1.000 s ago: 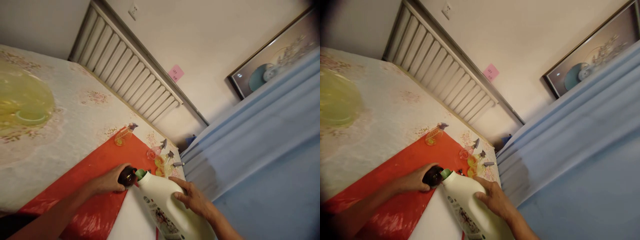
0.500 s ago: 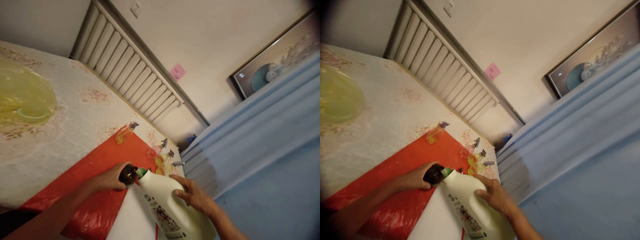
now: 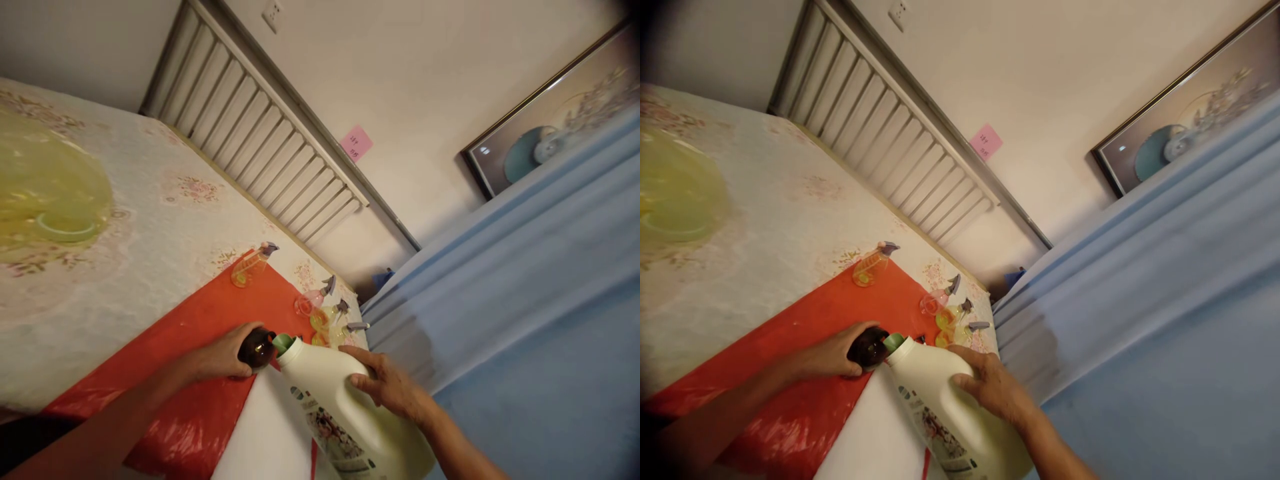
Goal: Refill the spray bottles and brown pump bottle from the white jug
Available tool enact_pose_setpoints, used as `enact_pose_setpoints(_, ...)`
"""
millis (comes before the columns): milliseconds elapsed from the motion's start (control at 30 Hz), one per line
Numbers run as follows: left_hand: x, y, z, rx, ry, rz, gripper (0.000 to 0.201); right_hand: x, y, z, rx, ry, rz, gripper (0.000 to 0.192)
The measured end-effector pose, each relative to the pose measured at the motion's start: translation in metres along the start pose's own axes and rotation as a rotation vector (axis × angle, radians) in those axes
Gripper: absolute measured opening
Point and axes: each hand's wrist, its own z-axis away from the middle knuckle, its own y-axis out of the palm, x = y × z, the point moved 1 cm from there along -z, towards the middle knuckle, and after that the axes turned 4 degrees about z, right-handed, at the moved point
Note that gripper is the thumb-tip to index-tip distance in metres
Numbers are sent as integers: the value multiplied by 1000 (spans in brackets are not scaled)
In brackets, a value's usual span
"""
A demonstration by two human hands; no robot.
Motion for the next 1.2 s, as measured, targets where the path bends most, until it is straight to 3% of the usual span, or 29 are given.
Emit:
enact_pose_setpoints(533,6,0,-1,8,-40,0,74,-3,-3,-2,20,21,-24,56)
enact_pose_setpoints(1200,3,0,-1,-10,3,-36,71,2,-5,-5,48,26,-28,60)
